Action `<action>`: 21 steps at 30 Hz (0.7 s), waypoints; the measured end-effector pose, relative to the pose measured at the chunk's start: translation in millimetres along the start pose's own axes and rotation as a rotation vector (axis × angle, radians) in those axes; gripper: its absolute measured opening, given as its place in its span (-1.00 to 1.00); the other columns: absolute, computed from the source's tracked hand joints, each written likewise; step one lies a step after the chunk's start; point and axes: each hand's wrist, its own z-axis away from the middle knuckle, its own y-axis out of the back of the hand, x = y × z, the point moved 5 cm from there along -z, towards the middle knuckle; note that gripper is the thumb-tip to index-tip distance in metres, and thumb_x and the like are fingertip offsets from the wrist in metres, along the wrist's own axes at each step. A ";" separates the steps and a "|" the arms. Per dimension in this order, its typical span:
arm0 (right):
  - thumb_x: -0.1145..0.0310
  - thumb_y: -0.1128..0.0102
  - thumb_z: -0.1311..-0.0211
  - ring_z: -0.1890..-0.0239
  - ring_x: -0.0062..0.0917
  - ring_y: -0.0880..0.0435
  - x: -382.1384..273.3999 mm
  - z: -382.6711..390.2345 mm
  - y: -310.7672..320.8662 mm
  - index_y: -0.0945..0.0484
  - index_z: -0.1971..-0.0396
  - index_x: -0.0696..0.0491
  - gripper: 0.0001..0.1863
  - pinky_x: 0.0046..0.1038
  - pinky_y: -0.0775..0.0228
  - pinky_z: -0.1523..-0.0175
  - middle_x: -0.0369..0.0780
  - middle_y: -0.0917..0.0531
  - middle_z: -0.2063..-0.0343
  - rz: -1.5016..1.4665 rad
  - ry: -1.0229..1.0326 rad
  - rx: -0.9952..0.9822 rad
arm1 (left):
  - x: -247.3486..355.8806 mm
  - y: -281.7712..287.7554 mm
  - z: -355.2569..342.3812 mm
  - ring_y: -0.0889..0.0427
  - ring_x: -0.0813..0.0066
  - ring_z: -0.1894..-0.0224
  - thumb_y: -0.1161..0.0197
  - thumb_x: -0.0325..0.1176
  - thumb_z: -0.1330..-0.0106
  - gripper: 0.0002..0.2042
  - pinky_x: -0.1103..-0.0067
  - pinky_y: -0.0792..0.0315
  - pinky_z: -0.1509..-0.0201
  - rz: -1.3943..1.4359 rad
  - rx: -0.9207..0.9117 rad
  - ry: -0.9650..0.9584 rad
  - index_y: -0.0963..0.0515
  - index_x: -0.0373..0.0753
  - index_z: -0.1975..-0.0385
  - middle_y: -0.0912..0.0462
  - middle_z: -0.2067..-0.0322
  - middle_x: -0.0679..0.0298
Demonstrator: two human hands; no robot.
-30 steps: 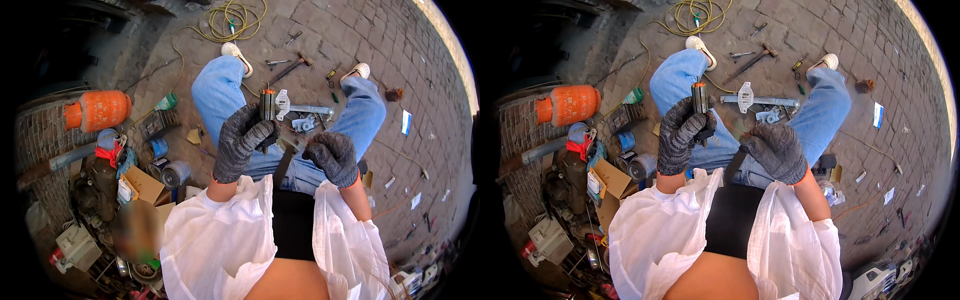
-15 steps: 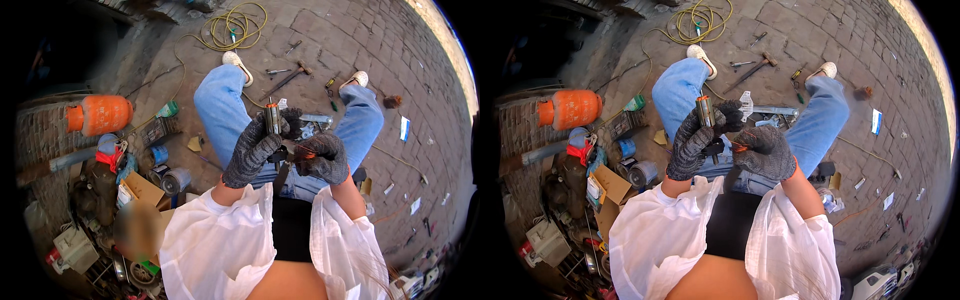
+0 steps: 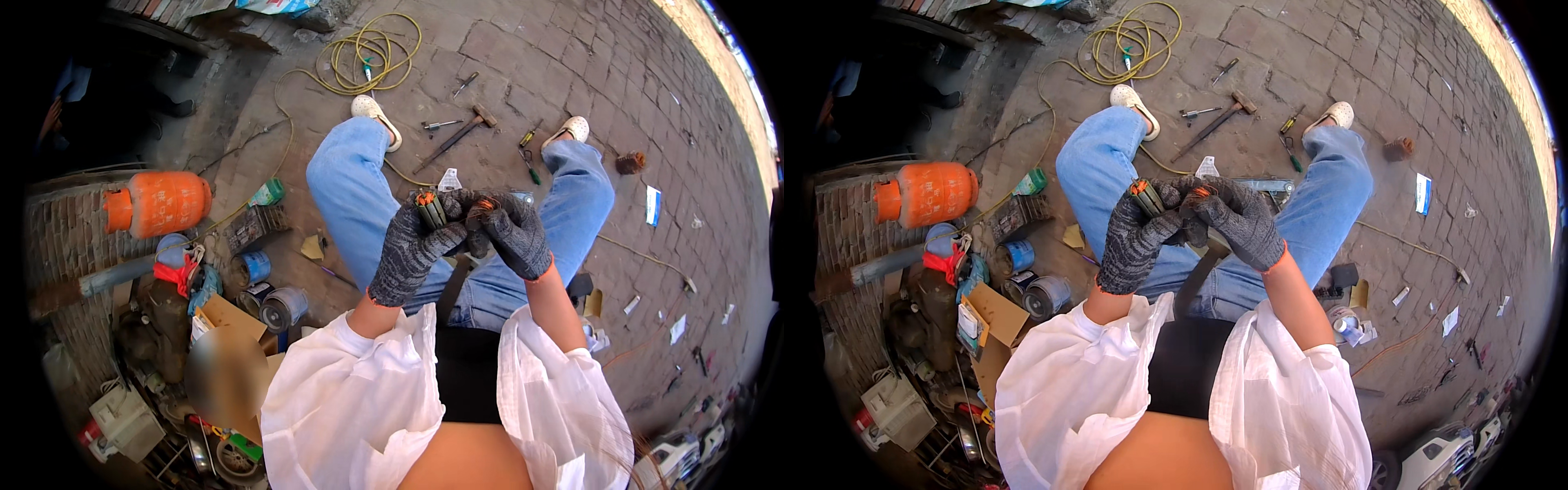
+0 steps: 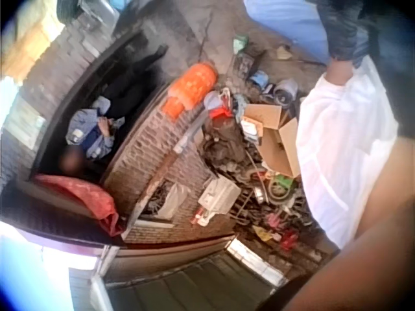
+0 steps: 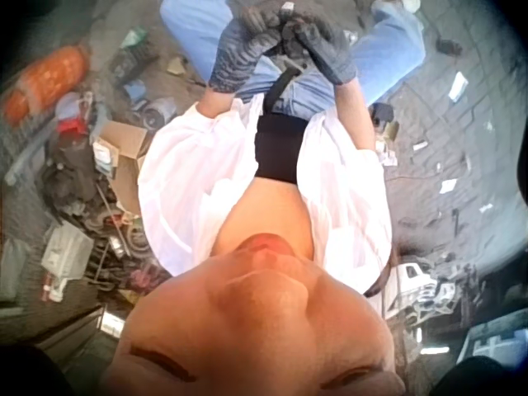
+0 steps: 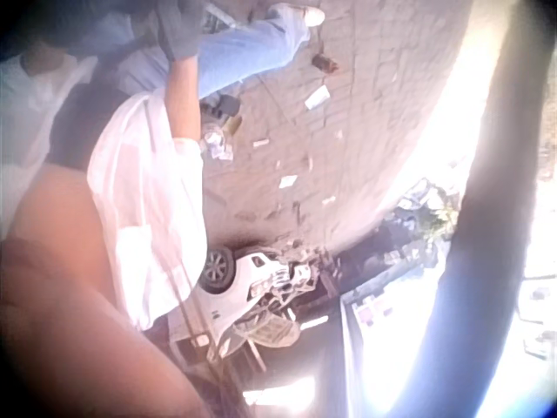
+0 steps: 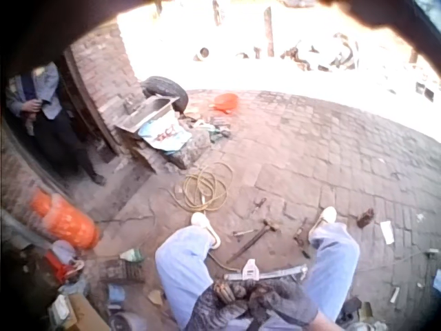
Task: The person sits on a paved outdoor surface and repairs a small electrical component, likely a starter motor or solenoid. They use a screwdriver to adjust internal parts and a brush to clean the component's surface. The person also handles a small orange wire and manipulates the component's casing.
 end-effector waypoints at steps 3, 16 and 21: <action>0.17 -0.13 -0.12 0.44 -0.66 -0.52 6.0 3.8 -1.7 -0.44 0.12 0.22 -0.56 -0.60 -0.38 0.31 -0.25 -0.58 0.46 -0.128 -0.037 0.008 | -5.8 3.9 -2.7 -0.53 0.59 0.43 -0.27 -0.52 -0.03 -0.78 0.69 -0.44 0.41 -0.069 -0.023 0.048 -0.42 -0.32 0.34 -0.55 0.33 0.23; 0.23 -0.11 -0.14 0.65 -0.70 -0.47 -11.0 15.1 -17.3 -0.48 0.40 0.19 -0.72 -0.66 -0.29 0.58 -0.27 -0.54 0.62 -0.023 -0.061 -0.057 | -10.1 9.8 3.5 -0.53 0.58 0.34 -0.27 -0.53 -0.01 -0.77 0.65 -0.41 0.18 -0.413 0.068 -0.212 -0.44 -0.30 0.31 -0.56 0.38 0.30; 0.20 -0.04 -0.19 0.72 -0.69 -0.45 -4.8 12.3 -12.0 -0.51 0.52 0.20 -0.67 -0.65 -0.26 0.62 -0.28 -0.52 0.71 0.056 -0.035 0.097 | -7.0 0.3 4.1 -0.51 0.58 0.35 -0.28 -0.48 -0.01 -0.75 0.64 -0.41 0.19 -0.399 0.037 -0.201 -0.44 -0.31 0.29 -0.55 0.39 0.30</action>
